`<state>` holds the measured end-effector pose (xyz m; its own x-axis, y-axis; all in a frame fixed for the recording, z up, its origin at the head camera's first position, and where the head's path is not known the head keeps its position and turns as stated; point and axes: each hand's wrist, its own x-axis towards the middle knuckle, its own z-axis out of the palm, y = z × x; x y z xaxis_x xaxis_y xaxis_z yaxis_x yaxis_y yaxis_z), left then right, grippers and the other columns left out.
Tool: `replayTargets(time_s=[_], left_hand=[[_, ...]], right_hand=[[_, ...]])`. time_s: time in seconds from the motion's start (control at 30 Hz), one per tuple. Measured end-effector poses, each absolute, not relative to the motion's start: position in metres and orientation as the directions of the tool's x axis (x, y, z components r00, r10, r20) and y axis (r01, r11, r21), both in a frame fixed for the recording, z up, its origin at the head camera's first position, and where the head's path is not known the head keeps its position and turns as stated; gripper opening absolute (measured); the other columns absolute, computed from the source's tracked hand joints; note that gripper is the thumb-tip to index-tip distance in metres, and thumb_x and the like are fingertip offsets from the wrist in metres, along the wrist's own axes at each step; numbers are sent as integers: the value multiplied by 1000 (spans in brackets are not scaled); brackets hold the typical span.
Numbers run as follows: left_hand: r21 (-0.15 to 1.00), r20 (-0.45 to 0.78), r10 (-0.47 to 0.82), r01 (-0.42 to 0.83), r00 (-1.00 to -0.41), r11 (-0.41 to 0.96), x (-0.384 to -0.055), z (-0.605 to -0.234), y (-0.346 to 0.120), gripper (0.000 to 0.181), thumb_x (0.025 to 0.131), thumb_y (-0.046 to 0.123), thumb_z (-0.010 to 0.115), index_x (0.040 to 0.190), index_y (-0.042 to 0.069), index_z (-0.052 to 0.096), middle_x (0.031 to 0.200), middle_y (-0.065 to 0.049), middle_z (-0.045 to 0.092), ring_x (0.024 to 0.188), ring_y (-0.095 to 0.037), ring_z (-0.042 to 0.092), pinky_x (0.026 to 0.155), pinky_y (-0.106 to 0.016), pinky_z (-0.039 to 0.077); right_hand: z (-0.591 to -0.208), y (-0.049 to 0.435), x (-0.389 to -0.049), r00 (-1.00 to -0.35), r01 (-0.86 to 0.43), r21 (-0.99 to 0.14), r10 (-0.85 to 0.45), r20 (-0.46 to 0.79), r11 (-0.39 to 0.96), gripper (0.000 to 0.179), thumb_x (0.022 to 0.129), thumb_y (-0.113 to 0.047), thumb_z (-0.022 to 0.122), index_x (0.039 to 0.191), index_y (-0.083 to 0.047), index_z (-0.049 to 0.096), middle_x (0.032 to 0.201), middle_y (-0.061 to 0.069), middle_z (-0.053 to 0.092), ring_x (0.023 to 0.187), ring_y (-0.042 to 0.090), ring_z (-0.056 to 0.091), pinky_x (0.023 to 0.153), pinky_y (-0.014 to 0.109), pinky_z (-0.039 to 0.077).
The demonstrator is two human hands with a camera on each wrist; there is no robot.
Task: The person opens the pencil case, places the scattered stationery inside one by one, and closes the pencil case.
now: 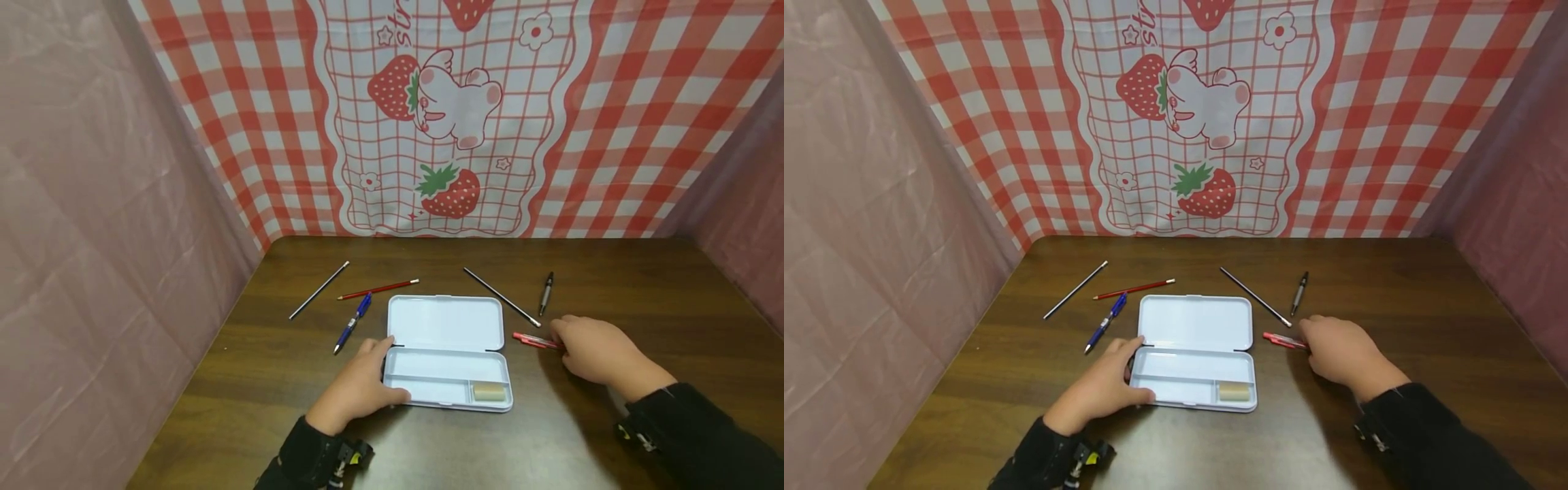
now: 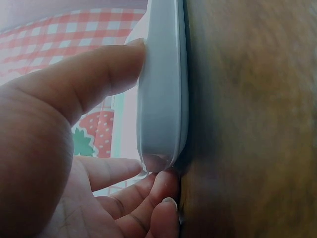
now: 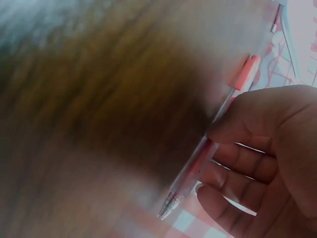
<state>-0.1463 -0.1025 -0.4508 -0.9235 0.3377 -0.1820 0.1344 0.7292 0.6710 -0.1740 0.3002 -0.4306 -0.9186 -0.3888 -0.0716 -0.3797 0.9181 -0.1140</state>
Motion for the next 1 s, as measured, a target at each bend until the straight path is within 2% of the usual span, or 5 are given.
replayTargets(time_s=[0.43,0.57,0.83,1.0], left_hand=[[678,-162,347,151,-924,719,-146,-451,-103,103,78,37,90,159,3,36,147,-21,44,126,-33,52,107,-53,42],[682,-165,348,148,-923,716,-146,-451,-103,103,78,37,90,159,3,36,147,-21,44,127,-34,51,107,-54,41],[682,-173,343,139,-923,718,-146,-450,-104,103,78,38,89,159,4,36,147,-20,44,127,-33,52,107,-54,41],[678,-174,342,140,-923,722,-147,-451,-104,102,79,38,89,160,5,36,146,-19,44,126,-32,52,107,-52,42]], right_hand=[[-424,288,-176,-918,-366,-152,-383,-105,918,25,78,-4,82,87,-11,60,77,-2,52,66,17,47,59,37,45],[-420,281,-177,-922,-364,-150,-379,-82,919,24,78,-4,81,85,-12,59,76,-2,51,65,17,46,58,37,43],[-406,265,-177,-936,-334,-159,-347,-63,929,24,78,-7,83,89,-8,62,77,0,55,66,18,50,60,41,49],[-399,254,-179,-948,-301,-170,-314,-53,938,19,82,-4,80,91,-5,62,78,3,57,67,20,52,62,42,51]])
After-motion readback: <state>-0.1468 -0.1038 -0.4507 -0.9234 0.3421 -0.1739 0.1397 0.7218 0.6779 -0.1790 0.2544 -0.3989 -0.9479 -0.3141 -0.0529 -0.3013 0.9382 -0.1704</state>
